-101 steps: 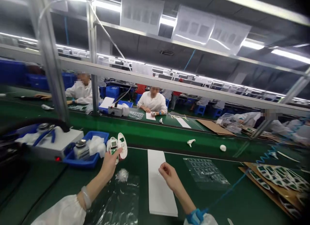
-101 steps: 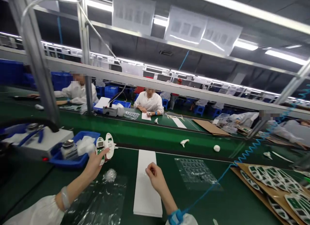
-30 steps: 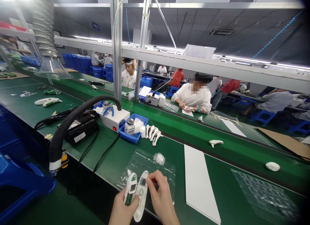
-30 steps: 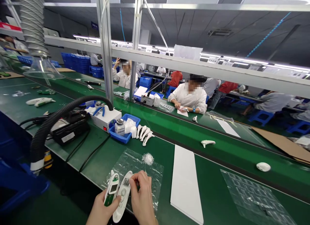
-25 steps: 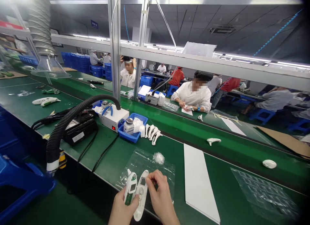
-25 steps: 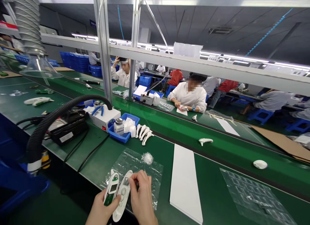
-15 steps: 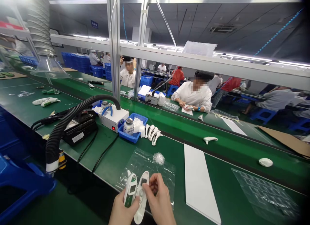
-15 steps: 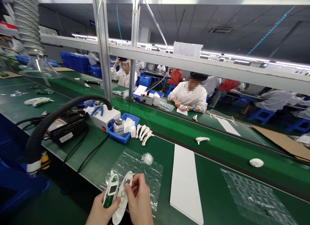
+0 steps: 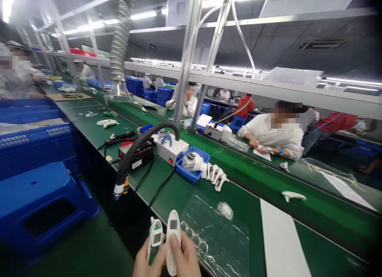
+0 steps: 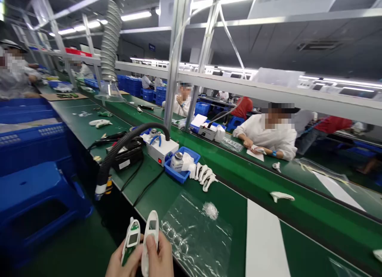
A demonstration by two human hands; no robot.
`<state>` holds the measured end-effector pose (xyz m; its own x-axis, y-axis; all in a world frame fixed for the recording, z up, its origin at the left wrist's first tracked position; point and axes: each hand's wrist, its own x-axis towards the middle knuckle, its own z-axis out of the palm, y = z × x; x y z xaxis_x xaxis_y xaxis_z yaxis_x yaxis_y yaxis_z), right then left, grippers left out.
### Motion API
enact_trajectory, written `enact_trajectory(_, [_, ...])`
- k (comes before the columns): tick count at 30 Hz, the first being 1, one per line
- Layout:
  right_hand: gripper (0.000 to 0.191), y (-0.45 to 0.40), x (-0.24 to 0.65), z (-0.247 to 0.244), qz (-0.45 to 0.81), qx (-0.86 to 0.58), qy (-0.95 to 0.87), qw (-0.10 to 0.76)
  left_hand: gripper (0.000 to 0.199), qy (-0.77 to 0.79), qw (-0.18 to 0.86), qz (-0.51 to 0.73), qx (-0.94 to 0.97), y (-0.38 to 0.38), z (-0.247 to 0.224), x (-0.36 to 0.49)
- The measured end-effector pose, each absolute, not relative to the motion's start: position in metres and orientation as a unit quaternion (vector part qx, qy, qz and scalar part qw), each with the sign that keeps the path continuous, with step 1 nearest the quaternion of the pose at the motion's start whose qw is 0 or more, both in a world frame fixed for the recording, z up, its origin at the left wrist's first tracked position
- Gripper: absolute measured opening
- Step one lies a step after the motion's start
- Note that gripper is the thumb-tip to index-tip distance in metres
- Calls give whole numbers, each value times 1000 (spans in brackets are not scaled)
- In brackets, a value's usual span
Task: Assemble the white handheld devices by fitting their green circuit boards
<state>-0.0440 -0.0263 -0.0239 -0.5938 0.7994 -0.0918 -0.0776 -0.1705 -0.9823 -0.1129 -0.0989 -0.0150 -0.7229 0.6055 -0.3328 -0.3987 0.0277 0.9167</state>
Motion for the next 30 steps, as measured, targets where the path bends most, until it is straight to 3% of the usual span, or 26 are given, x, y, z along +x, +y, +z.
enact_trajectory(4, [61,-37,-118,-26,802,-289,-492,176,63,542,307,779,-74,-132,-37,-176])
enact_trajectory(9, [49,-61,-215,-23,822,-304,-474,87,30,493,243,822,-151,-154,-50,-250])
enact_trajectory(16, [44,-59,-214,-27,818,-313,-474,95,42,479,253,829,-137,-127,-58,-245])
enact_trajectory(23, [35,-76,-238,-15,815,-308,-486,63,37,464,203,846,-166,-148,-48,-257])
enact_trajectory(30, [45,-62,-179,-26,819,-301,-477,108,40,478,251,831,-135,-140,-48,-239])
